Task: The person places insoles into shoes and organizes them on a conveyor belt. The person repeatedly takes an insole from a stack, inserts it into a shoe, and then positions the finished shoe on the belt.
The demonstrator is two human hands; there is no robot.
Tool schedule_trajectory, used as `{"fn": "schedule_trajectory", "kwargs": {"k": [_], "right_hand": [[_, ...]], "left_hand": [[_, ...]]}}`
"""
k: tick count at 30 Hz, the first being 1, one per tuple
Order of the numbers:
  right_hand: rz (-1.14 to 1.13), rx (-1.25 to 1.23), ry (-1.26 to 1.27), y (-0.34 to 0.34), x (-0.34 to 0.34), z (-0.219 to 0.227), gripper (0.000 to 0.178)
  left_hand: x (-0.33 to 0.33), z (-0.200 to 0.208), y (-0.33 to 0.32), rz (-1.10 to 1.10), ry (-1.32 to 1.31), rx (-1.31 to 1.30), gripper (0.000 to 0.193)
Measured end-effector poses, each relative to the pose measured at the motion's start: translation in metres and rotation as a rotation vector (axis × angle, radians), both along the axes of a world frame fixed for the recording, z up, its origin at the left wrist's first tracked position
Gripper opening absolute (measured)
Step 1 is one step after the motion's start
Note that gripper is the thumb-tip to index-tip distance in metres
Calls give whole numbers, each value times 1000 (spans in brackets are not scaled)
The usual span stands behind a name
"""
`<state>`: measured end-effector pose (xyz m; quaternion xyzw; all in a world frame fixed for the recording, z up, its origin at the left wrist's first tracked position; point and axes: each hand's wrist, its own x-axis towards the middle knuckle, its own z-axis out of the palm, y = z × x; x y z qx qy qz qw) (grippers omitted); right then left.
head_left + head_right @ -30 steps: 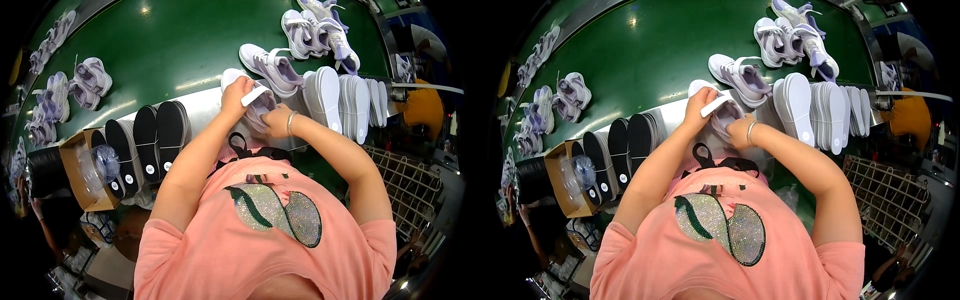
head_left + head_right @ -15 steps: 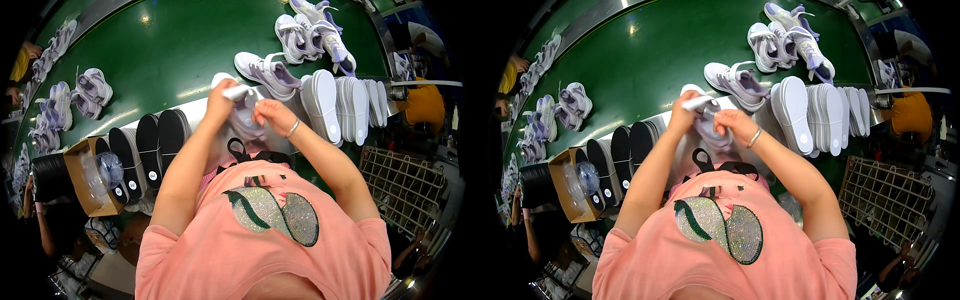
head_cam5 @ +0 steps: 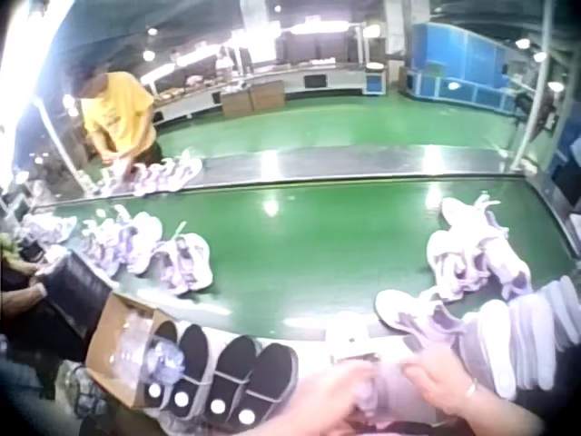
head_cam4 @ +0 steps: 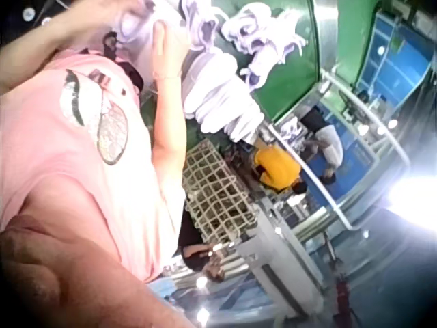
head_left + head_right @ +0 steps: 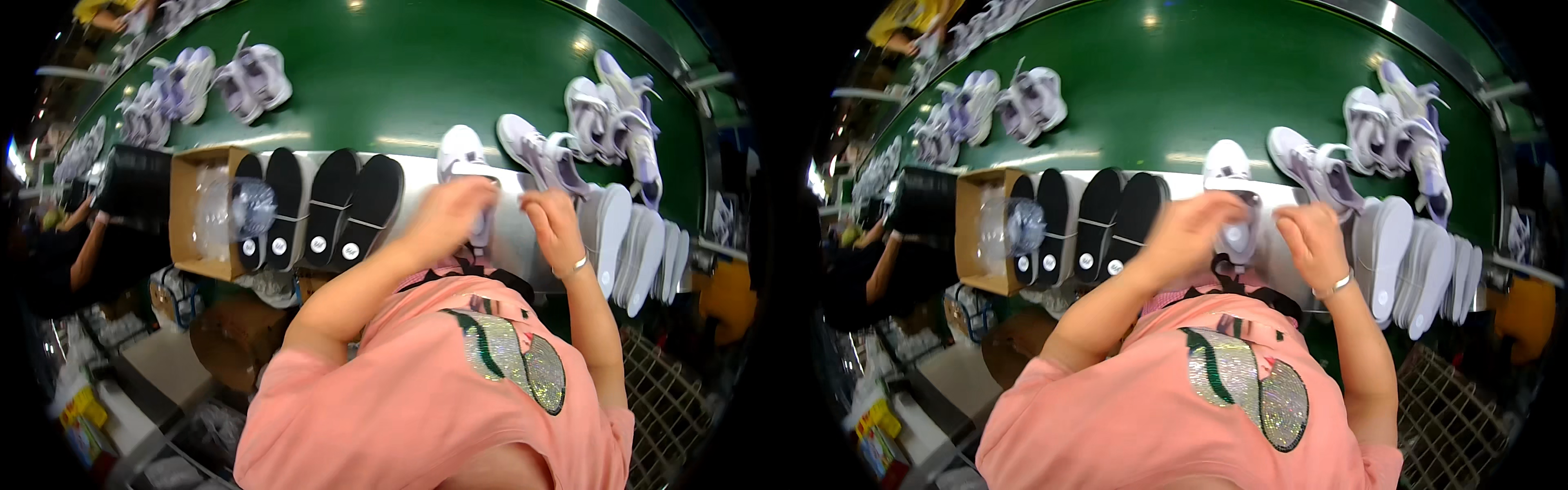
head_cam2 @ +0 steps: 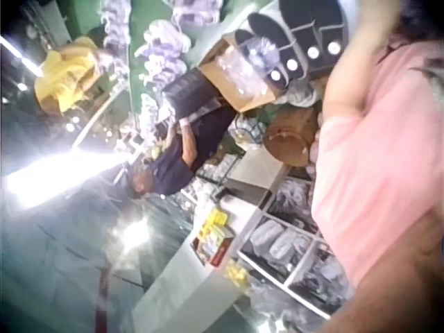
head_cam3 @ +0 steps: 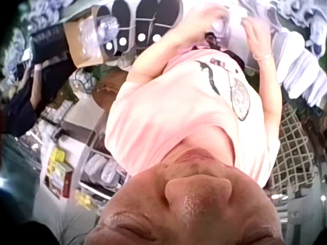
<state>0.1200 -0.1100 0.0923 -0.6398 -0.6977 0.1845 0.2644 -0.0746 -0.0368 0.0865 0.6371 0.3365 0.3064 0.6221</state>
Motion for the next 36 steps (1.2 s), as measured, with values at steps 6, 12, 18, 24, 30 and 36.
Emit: {"fn": "schedule_trajectory", "kwargs": {"k": [6,12,18,24,30,36], "right_hand": [[-422,-251,-904,1,65,-38,29],[-368,-425,-796,0,49,-47,18],[-201,-565,-530,-44,29,-31,23],[-609,97,-362,-86,118,27,25],[-1004,-209,-551,-148,204,4,25],[-1090,-67,-70,-157,218,5,19]], "left_hand": [[-151,21,40,1127,480,616,21],[-197,15,51,1088,1405,1115,42],[32,15,10,69,276,393,40],[150,-13,-27,-233,317,841,63],[239,1,-62,-591,38,1029,38],[303,-22,-89,-706,18,1091,37]]}}
